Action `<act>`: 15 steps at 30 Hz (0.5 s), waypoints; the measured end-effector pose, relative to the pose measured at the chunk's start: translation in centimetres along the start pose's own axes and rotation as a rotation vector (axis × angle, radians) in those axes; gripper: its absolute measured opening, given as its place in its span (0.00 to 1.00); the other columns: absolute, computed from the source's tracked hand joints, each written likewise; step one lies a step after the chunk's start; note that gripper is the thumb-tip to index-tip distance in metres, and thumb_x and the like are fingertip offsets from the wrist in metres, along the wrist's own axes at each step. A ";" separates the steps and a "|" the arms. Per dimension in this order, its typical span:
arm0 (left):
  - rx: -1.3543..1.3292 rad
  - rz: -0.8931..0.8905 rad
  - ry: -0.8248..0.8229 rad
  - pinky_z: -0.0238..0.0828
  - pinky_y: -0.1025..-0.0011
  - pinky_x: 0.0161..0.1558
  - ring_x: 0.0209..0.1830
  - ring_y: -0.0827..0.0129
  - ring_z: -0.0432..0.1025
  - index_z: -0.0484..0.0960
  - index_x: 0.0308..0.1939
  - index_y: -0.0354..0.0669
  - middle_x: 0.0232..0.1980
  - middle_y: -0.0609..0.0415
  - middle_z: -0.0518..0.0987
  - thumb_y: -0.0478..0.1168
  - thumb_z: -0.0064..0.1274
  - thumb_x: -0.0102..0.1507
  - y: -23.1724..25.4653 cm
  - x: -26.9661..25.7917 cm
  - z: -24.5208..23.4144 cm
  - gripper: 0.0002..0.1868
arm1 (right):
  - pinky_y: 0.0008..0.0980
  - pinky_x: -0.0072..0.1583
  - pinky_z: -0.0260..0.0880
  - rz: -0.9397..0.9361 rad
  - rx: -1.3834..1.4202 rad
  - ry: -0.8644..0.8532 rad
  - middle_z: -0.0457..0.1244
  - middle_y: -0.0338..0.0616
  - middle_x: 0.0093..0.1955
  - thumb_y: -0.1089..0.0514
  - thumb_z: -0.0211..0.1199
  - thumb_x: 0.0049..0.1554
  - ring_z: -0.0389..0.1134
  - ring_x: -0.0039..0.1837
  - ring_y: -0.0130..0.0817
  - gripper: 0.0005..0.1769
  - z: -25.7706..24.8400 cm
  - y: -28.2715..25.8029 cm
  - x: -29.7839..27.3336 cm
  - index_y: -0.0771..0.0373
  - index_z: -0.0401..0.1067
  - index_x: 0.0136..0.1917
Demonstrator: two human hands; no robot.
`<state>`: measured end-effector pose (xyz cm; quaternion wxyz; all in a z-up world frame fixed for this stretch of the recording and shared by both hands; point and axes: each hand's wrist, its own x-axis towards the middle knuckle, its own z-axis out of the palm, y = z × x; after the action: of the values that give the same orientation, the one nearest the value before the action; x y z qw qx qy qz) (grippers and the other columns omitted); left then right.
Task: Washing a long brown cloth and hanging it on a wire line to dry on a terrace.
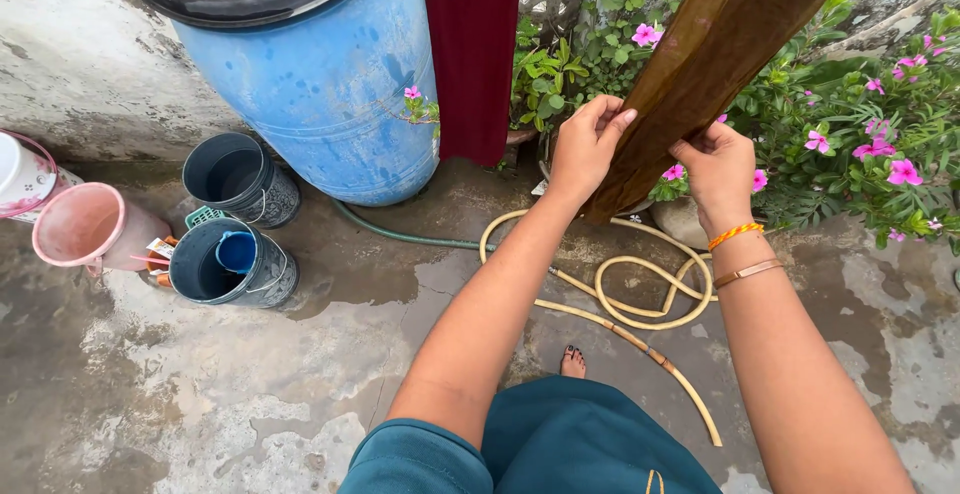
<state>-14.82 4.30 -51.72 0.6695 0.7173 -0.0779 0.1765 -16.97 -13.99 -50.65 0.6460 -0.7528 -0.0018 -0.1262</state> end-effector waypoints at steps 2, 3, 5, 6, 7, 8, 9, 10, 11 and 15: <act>0.000 -0.004 -0.081 0.74 0.71 0.41 0.34 0.72 0.75 0.81 0.45 0.36 0.37 0.51 0.81 0.42 0.58 0.66 -1.4 -0.6 0.1 0.11 | 0.25 0.57 0.72 0.047 -0.025 0.002 0.72 0.41 0.53 0.72 0.67 0.57 0.71 0.52 0.24 0.12 0.0 0.9 -0.7 0.70 0.77 0.55; -0.002 0.000 -0.091 0.74 0.71 0.41 0.34 0.72 0.75 0.81 0.45 0.36 0.37 0.51 0.81 0.42 0.58 0.66 -1.8 -1.0 -0.2 0.11 | 0.25 0.57 0.72 0.045 -0.023 0.013 0.72 0.41 0.53 0.72 0.67 0.57 0.71 0.52 0.24 0.12 0.1 1.4 -1.2 0.70 0.77 0.55; 0.015 0.049 -0.138 0.76 0.71 0.43 0.36 0.69 0.75 0.80 0.47 0.34 0.42 0.49 0.80 0.38 0.60 0.64 -2.5 -1.8 -0.4 0.12 | 0.25 0.57 0.72 0.078 -0.012 0.017 0.72 0.41 0.54 0.71 0.67 0.56 0.71 0.52 0.24 0.13 0.0 2.3 -2.2 0.70 0.77 0.56; 0.010 0.053 -0.152 0.76 0.71 0.43 0.36 0.69 0.75 0.80 0.47 0.34 0.42 0.49 0.80 0.38 0.60 0.64 -2.8 -2.2 -0.6 0.12 | 0.25 0.57 0.72 0.076 -0.014 0.033 0.72 0.41 0.54 0.71 0.67 0.56 0.71 0.52 0.24 0.13 -0.1 2.7 -2.8 0.70 0.77 0.56; 0.067 0.060 -0.204 0.75 0.70 0.43 0.37 0.68 0.76 0.81 0.48 0.34 0.42 0.48 0.79 0.36 0.60 0.63 -3.2 -2.6 -0.7 0.12 | 0.25 0.57 0.72 0.103 -0.003 0.035 0.72 0.40 0.53 0.71 0.68 0.56 0.71 0.52 0.24 0.13 -0.2 3.1 -3.3 0.69 0.77 0.56; 0.124 0.066 -0.255 0.75 0.69 0.44 0.37 0.66 0.76 0.82 0.49 0.34 0.42 0.47 0.79 0.35 0.60 0.63 -3.7 -3.1 -0.8 0.12 | 0.25 0.57 0.72 0.131 0.008 0.038 0.72 0.40 0.53 0.70 0.69 0.55 0.71 0.52 0.24 0.14 -0.2 3.5 -3.9 0.69 0.78 0.56; 0.119 0.070 -0.269 0.75 0.69 0.44 0.37 0.66 0.76 0.82 0.49 0.34 0.42 0.47 0.79 0.35 0.60 0.63 -4.4 -3.5 -0.7 0.12 | 0.25 0.57 0.72 0.131 0.006 0.054 0.72 0.40 0.53 0.70 0.69 0.55 0.71 0.52 0.24 0.14 -0.3 3.7 -4.3 0.69 0.78 0.56; 0.141 0.043 -0.279 0.75 0.69 0.44 0.38 0.64 0.77 0.82 0.49 0.34 0.43 0.47 0.79 0.35 0.59 0.64 -5.1 -4.0 -0.7 0.11 | 0.26 0.56 0.72 0.176 -0.015 0.057 0.72 0.40 0.53 0.69 0.69 0.55 0.71 0.52 0.24 0.13 -0.3 3.8 -4.8 0.68 0.78 0.55; 0.164 0.016 -0.290 0.75 0.69 0.45 0.39 0.63 0.78 0.82 0.49 0.35 0.44 0.47 0.80 0.35 0.59 0.64 -5.9 -4.5 -0.6 0.11 | 0.26 0.55 0.72 0.222 -0.036 0.060 0.72 0.40 0.52 0.67 0.70 0.55 0.71 0.51 0.23 0.13 -0.3 4.0 -5.3 0.68 0.78 0.55; 0.133 0.029 -0.256 0.73 0.68 0.46 0.42 0.63 0.78 0.80 0.50 0.33 0.46 0.47 0.80 0.34 0.57 0.65 -7.9 -6.1 -0.1 0.11 | 0.27 0.53 0.71 0.291 -0.105 0.073 0.73 0.40 0.51 0.66 0.71 0.55 0.71 0.50 0.24 0.12 -0.7 6.0 -6.9 0.68 0.78 0.54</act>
<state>-17.75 4.33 -61.26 0.6024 0.7756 -0.1615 0.0980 -22.83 -14.53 -57.73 0.6169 -0.7728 0.1374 -0.0585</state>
